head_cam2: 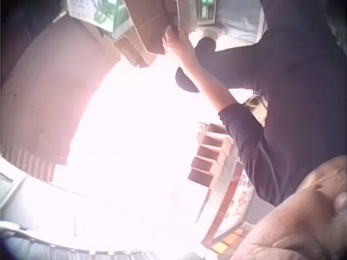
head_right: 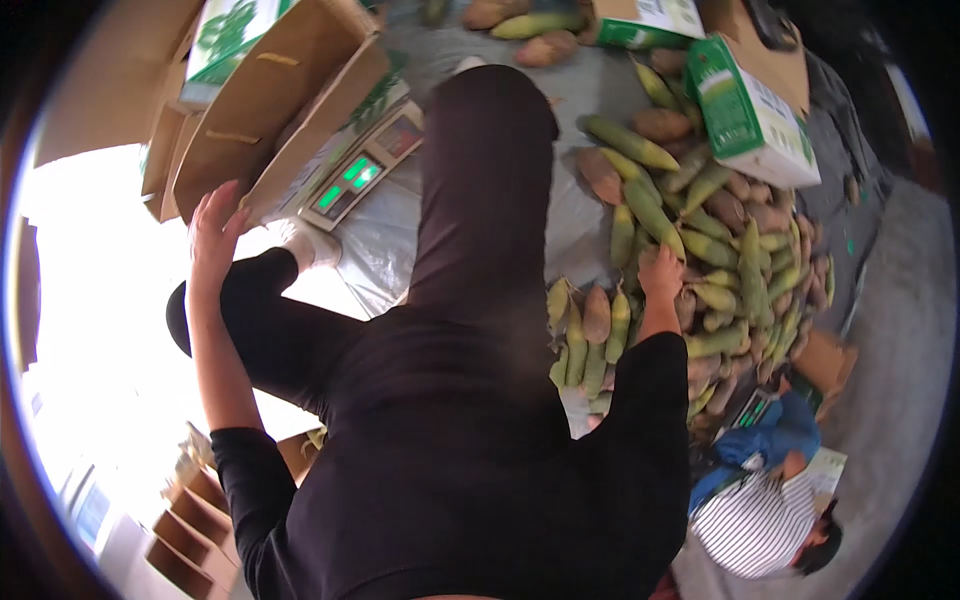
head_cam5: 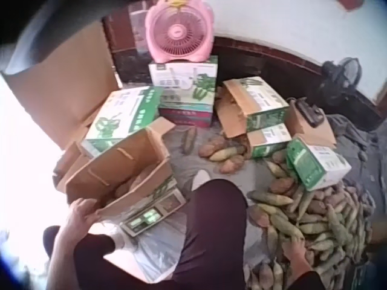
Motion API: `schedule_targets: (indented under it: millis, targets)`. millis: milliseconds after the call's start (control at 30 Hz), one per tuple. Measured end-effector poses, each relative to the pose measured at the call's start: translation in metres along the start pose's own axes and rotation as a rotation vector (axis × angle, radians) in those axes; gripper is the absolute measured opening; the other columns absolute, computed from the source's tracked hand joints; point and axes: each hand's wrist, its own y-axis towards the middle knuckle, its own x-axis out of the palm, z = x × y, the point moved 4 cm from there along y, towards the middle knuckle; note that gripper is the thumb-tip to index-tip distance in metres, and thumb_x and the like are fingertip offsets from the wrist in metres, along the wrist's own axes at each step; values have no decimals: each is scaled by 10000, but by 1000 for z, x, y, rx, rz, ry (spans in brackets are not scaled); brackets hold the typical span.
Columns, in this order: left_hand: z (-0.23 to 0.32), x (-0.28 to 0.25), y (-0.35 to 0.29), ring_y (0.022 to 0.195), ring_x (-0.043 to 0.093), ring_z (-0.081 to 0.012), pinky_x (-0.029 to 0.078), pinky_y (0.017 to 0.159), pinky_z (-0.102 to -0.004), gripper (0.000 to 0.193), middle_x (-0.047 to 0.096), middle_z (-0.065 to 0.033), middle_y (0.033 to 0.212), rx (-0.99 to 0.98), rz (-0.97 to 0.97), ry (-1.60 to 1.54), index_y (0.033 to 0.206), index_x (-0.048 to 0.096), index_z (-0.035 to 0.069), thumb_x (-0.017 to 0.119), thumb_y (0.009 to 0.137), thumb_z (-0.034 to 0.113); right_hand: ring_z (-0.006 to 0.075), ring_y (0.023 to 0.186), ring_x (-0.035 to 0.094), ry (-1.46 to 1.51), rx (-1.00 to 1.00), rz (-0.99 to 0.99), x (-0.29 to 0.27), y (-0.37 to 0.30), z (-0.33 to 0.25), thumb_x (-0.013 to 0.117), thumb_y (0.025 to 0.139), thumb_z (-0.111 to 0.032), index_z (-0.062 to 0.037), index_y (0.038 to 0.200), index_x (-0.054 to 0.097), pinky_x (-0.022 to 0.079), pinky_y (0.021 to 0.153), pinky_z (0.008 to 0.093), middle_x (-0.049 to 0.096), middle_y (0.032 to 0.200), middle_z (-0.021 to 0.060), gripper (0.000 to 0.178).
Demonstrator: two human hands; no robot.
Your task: The recorder is sorting vegetables from a large pile on the floor into cardboard boxes and weighing them.
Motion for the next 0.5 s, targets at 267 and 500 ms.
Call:
schedule_targets:
  millis: [267, 500]
  targets:
    - [-32, -19, -18, 1021, 534, -286, 390, 904, -392, 410, 580, -103, 1049, -142, -49, 28, 1142, 564, 84, 654, 761, 205, 336, 1195, 383, -163, 64, -86, -4, -5, -30, 616, 797, -288, -183, 1285, 387, 426, 916, 443, 407, 1279, 103, 549]
    - [-45, -8, -24, 1052, 518, -284, 375, 923, -397, 420, 580, -100, 1071, -126, -37, -44, 1134, 572, 89, 678, 741, 193, 325, 1131, 444, -75, -54, -9, -4, -13, -32, 678, 718, -192, -101, 1206, 441, 427, 903, 445, 463, 1207, 116, 551]
